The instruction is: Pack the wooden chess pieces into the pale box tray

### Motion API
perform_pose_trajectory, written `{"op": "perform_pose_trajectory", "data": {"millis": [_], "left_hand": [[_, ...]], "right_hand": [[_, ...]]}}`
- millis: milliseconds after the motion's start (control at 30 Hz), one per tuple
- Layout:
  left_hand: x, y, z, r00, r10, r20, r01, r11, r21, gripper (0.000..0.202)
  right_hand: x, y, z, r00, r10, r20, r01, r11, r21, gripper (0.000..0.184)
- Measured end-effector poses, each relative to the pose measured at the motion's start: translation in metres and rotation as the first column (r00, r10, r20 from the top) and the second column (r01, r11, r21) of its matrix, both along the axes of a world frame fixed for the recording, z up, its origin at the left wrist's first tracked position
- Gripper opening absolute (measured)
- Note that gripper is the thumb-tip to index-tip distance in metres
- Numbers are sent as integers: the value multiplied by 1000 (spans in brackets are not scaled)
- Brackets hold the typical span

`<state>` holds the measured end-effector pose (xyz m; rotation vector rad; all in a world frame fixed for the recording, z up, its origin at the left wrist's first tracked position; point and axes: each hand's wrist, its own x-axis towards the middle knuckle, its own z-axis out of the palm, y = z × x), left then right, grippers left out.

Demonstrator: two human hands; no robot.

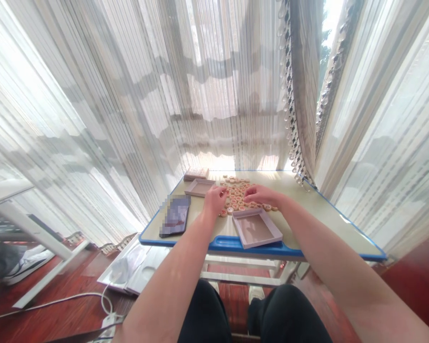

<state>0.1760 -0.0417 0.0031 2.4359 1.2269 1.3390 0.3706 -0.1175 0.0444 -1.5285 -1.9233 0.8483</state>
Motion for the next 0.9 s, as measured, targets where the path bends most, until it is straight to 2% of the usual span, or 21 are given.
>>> {"op": "perform_pose_trajectory", "data": {"millis": [100, 167, 267, 367, 433, 533, 633, 767, 833, 900], "left_hand": [[1, -3, 0, 1000, -21, 11, 21, 999, 43, 17], [3, -6, 1, 998, -56, 18, 54, 995, 88, 17], [7, -14, 4, 989, -135, 53, 128, 984, 126, 17], [10, -22, 6, 970, -220, 107, 210, 973, 95, 17], [12, -24, 8, 952, -263, 154, 257, 965, 58, 20], [12, -25, 9, 927, -300, 226, 307, 952, 3, 20], [11, -24, 10, 910, -311, 275, 335, 941, -42, 20], [9, -27, 13, 922, -278, 268, 306, 949, -70, 22], [6, -30, 16, 954, -203, 222, 218, 975, -48, 25], [1, -32, 20, 987, -128, 101, 130, 991, -15, 20]], "right_hand": [[3, 7, -8, 995, -69, -69, 75, 993, 86, 33], [2, 11, -12, 995, -103, -8, 103, 982, 155, 32], [-3, 14, -17, 989, -113, 92, 79, 945, 318, 28], [-10, 13, -18, 977, -139, 162, 40, 865, 499, 27], [-14, 12, -17, 970, -157, 184, 23, 818, 574, 26], [-19, 8, -14, 967, -176, 183, 22, 776, 630, 25], [-22, 7, -13, 967, -181, 178, 23, 761, 649, 22], [-23, 8, -15, 968, -177, 180, 11, 744, 668, 20], [-23, 8, -15, 967, -175, 185, 7, 744, 668, 21], [-21, 7, -14, 964, -189, 188, 20, 755, 656, 21]]}}
